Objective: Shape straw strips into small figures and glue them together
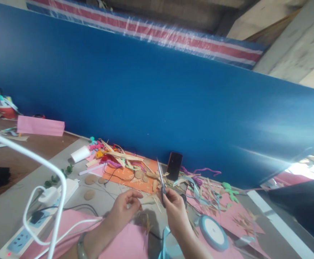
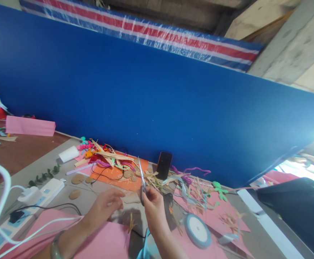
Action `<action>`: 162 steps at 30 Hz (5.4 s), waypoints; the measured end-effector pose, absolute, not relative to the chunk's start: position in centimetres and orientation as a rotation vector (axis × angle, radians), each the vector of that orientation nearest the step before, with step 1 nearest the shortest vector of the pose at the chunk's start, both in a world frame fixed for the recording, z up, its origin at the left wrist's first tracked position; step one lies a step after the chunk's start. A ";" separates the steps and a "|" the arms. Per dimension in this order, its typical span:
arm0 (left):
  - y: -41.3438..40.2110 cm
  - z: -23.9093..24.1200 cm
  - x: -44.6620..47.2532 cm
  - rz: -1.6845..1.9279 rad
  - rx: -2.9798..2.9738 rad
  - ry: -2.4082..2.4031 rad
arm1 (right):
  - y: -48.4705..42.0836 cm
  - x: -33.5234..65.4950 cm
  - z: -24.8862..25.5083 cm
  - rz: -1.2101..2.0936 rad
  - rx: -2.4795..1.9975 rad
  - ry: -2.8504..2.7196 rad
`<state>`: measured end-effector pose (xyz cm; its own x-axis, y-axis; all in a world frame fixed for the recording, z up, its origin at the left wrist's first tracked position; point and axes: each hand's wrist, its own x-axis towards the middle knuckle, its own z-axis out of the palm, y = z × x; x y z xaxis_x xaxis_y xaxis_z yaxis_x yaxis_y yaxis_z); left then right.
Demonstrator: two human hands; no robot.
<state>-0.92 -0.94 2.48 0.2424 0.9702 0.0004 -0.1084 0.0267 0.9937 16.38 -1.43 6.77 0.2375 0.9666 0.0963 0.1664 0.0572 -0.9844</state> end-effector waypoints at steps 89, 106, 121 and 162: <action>-1.0 4.9 -2.2 1.240 1.192 0.741 | -4.7 18.8 8.8 1.088 -1.667 -2.018; -1.1 4.4 -2.1 1.129 1.208 0.665 | -5.2 18.7 11.6 0.477 -1.630 -2.394; -1.5 4.3 -2.2 1.085 1.179 0.642 | -5.0 18.6 11.7 0.621 -1.678 -2.349; -1.1 3.6 -1.8 1.032 1.258 0.780 | -3.5 14.6 6.1 1.271 -1.394 -1.330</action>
